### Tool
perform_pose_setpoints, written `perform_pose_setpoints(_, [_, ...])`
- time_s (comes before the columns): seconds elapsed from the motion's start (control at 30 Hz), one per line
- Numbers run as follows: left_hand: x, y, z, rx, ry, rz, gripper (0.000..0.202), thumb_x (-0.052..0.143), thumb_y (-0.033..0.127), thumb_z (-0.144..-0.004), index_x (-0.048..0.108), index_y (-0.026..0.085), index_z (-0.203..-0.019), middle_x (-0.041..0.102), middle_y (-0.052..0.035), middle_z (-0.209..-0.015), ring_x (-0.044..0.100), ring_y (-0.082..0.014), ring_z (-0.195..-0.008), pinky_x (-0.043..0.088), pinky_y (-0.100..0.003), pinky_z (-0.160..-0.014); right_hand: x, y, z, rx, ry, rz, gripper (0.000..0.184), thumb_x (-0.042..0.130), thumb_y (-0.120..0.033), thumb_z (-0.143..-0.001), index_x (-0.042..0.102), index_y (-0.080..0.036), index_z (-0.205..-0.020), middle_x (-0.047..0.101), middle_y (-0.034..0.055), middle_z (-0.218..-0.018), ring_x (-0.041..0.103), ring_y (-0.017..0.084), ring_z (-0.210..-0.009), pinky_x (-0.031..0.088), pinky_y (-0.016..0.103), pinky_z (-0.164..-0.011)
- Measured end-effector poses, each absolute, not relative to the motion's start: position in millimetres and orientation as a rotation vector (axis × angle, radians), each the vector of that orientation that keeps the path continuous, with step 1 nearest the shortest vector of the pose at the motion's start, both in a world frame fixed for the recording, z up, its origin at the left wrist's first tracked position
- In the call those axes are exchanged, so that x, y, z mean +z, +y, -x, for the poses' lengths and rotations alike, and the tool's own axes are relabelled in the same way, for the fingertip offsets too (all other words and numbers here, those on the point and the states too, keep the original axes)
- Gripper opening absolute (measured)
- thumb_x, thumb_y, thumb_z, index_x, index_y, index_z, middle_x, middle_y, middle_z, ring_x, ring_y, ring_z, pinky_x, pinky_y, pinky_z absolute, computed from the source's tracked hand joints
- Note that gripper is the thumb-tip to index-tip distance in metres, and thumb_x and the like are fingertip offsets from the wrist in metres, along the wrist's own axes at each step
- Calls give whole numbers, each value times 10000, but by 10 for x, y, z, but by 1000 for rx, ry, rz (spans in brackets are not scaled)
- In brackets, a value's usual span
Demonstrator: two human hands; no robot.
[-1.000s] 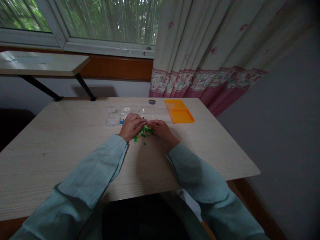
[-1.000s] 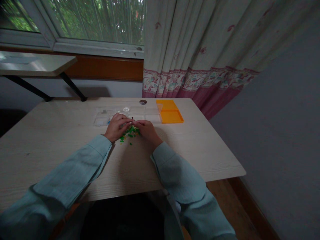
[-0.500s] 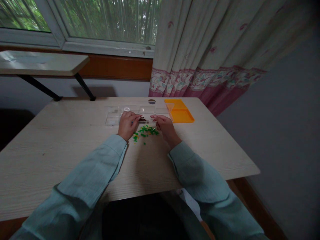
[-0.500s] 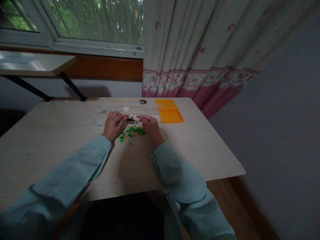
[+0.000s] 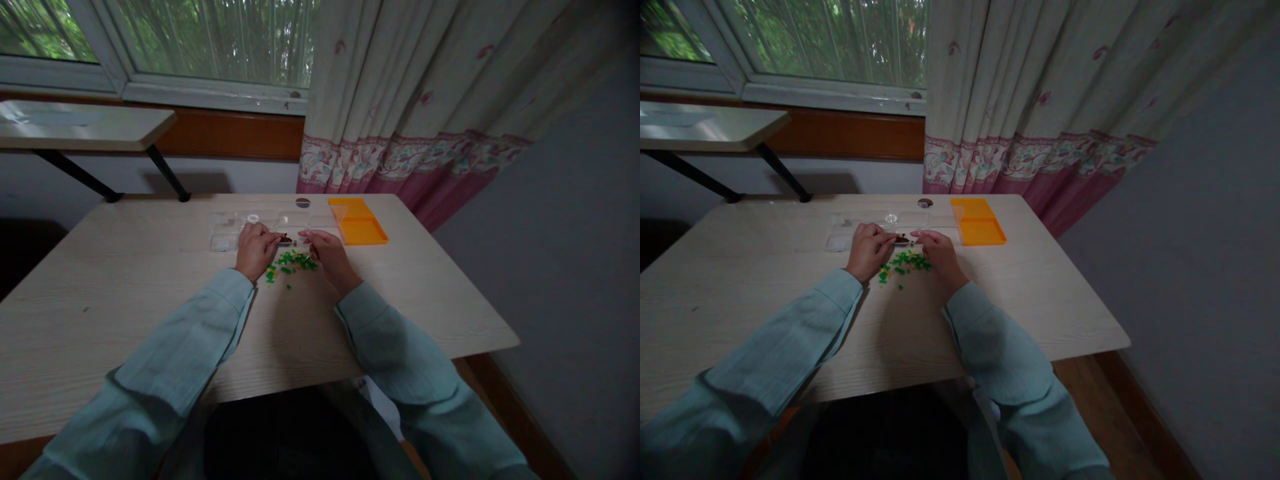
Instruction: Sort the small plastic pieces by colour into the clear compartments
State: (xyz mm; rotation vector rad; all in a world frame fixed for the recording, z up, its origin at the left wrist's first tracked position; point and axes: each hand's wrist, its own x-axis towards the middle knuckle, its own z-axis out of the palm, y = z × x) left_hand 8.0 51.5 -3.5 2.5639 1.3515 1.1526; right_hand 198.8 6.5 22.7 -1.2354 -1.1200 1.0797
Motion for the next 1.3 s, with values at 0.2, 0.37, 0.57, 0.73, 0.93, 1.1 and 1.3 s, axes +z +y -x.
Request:
perform_pose_setpoints(0.2, [-50, 515, -85, 1130, 1389, -2575, 277, 501, 344, -918, 718, 270, -1074, 534, -81, -885, 430, -245, -898, 375, -408, -801, 240, 62, -1982, 1099, -1100, 1226, 350, 616, -441, -752, 721, -147, -909, 510, -31, -621, 344, 56, -463, 237, 211, -437])
perform_pose_setpoints(0.37, [-7, 481, -101, 1074, 1406, -2575, 294, 491, 288, -912, 685, 250, -1129, 550, -85, -937, 435, -250, -940, 362, -410, -837, 259, 53, -1973, 1077, -1111, 1252, 363, 604, -453, -752, 723, -147, -905, 507, -36, -614, 348, 56, -472, 239, 207, -436])
perform_pose_setpoints(0.57, [81, 398, -119, 1059, 1530, -2521, 256, 493, 170, -855, 672, 234, -1025, 549, -78, -956, 445, -259, -1003, 336, -408, -871, 260, 54, -1975, 1092, -1085, 1226, 349, 614, -432, -745, 725, -140, -900, 522, -34, -656, 351, 46, -465, 241, 205, -425])
perform_pose_setpoints(0.73, [86, 386, -121, 993, 1548, -2523, 221, 490, 197, -862, 683, 230, -965, 549, -83, -958, 441, -268, -998, 329, -420, -852, 254, 52, -1975, 1106, -1079, 1202, 336, 625, -427, -742, 723, -149, -903, 541, -29, -689, 362, 41, -469, 241, 203, -421])
perform_pose_setpoints(0.93, [84, 387, -116, 967, 1493, -2559, 299, 486, 192, -862, 683, 261, -1075, 546, -86, -988, 431, -271, -999, 325, -434, -852, 246, 51, -1975, 1131, -1057, 1184, 318, 626, -411, -745, 719, -146, -895, 527, -35, -673, 358, 39, -463, 230, 201, -415])
perform_pose_setpoints(1.1, [81, 390, -120, 985, 1540, -2533, 270, 492, 195, -855, 700, 257, -1016, 545, -83, -971, 428, -274, -998, 326, -440, -851, 250, 55, -1976, 1121, -1066, 1178, 306, 622, -399, -746, 718, -146, -889, 523, -36, -669, 362, 41, -461, 244, 201, -416])
perform_pose_setpoints(1.3, [63, 399, -121, 936, 1534, -2557, 279, 502, 205, -851, 709, 259, -1030, 543, -90, -988, 423, -278, -1007, 328, -445, -859, 241, 57, -1985, 1129, -1064, 1183, 310, 617, -406, -749, 717, -154, -899, 526, -36, -677, 362, 42, -466, 240, 201, -419])
